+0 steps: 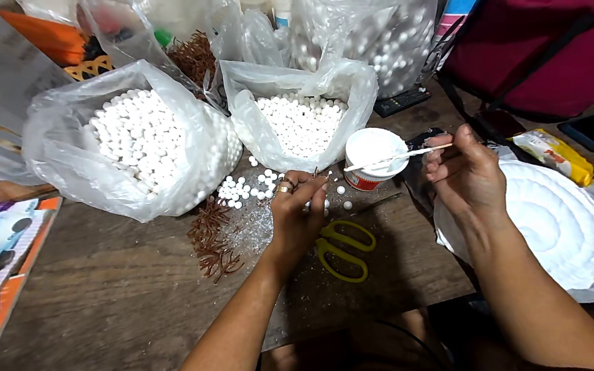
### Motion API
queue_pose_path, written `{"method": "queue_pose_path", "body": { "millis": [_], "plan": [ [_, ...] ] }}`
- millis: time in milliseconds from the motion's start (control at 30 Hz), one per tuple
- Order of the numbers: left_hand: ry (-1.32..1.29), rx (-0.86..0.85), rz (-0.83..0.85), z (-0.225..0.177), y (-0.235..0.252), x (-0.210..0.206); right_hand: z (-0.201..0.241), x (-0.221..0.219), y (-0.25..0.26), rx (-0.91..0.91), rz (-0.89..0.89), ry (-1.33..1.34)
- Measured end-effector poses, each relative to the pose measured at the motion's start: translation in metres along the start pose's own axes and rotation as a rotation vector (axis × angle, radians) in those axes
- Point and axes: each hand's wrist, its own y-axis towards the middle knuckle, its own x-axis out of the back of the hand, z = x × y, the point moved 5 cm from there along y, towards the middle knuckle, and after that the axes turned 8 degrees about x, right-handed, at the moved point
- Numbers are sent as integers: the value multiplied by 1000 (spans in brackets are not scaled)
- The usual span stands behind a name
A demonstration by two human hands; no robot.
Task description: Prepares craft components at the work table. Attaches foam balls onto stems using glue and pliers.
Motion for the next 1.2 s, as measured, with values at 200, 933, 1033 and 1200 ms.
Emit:
{"method": "queue_pose_path", "body": {
  "millis": [200, 933, 1033, 1200],
  "plan": [
    [2, -11, 1, 1, 2, 3, 16, 10, 4, 221, -86, -292],
    [4, 208, -220, 54, 21, 100, 33, -50, -49, 700, 312, -696],
    [-12, 245, -253, 49, 24, 109, 8, -103, -48, 604, 554, -719],
    [-53, 252, -271, 48, 21, 107, -32, -170, -21, 487, 775, -847]
  ]
}}
